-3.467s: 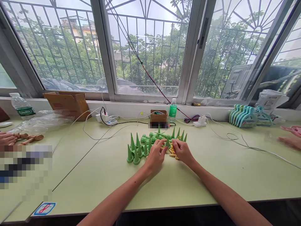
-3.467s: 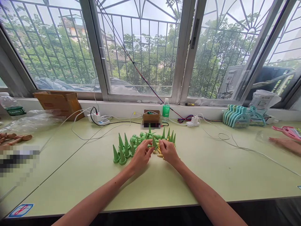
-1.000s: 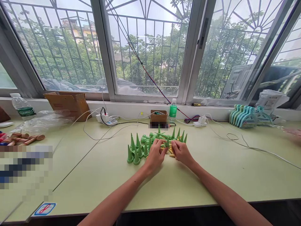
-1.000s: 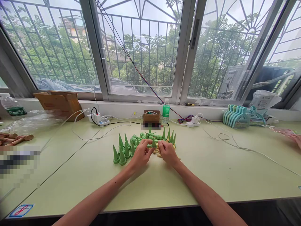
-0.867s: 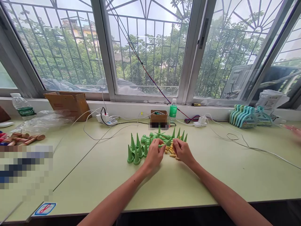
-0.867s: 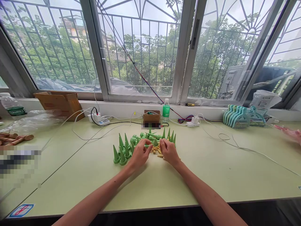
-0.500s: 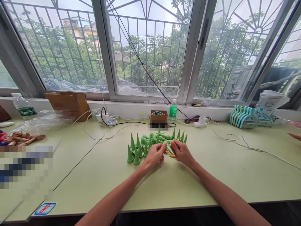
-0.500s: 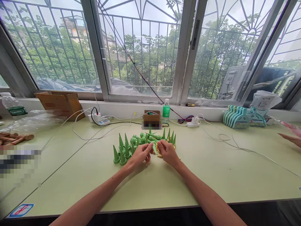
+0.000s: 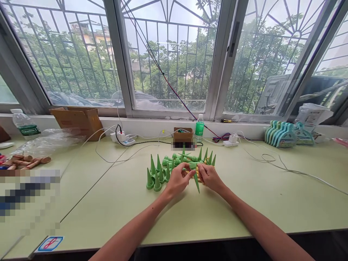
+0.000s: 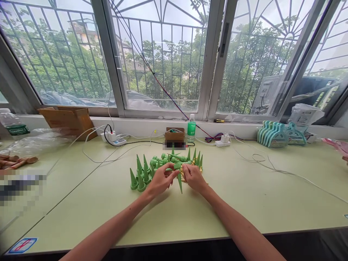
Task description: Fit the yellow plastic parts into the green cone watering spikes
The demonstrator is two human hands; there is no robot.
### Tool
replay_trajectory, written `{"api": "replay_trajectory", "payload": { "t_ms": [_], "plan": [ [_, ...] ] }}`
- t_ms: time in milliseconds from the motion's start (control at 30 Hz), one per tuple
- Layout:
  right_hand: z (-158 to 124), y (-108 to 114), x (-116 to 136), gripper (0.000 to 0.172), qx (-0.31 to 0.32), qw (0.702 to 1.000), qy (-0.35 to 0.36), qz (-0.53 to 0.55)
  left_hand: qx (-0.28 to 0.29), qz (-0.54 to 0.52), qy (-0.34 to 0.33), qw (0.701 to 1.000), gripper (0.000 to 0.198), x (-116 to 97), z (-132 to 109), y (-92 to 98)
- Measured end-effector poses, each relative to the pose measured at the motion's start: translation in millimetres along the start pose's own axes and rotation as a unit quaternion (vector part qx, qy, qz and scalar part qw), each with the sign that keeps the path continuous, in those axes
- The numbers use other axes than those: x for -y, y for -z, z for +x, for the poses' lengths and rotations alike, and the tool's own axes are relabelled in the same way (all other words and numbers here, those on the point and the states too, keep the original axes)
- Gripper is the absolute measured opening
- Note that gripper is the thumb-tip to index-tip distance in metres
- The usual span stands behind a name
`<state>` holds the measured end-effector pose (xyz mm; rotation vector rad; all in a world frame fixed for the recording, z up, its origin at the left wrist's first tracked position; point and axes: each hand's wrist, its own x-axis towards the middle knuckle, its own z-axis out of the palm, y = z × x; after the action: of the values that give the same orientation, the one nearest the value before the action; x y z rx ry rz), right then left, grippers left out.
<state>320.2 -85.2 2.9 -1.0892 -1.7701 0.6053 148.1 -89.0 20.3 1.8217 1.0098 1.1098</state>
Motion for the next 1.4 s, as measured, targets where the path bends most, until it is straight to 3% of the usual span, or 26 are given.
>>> {"api": "replay_trajectory", "payload": {
  "t_ms": [200,400,633,767,933,1233,1400],
  "plan": [
    [0,-1,-1,0.053,0.0,1.0,-0.003,0.003,-0.006,0.021,-0.056,0.998,0.027,7,1,-1.8],
    [0,-3,0,0.05,-0.017,1.0,0.0,0.024,-0.024,0.029,-0.058,0.998,0.033,7,0,-3.4],
    [1,-1,-1,0.05,-0.056,0.997,0.003,0.044,-0.028,-0.039,0.006,0.999,0.044,1,1,-5.4],
    [-1,-1,-2,0.046,-0.023,0.998,0.012,0.052,0.008,-0.118,0.061,0.991,0.058,1,2,-3.9],
    [-2,-1,-3,0.045,0.02,0.998,0.014,0.052,0.042,-0.125,0.122,0.984,0.061,-4,0,-1.1],
    [-2,-1,-2,0.042,0.022,0.997,0.007,0.072,0.072,-0.109,0.081,0.988,0.05,0,-1,-0.4],
    [-1,0,0,0.043,0.015,0.998,0.001,0.06,0.064,-0.053,0.026,0.996,0.04,0,-2,-0.6]
  ]
}}
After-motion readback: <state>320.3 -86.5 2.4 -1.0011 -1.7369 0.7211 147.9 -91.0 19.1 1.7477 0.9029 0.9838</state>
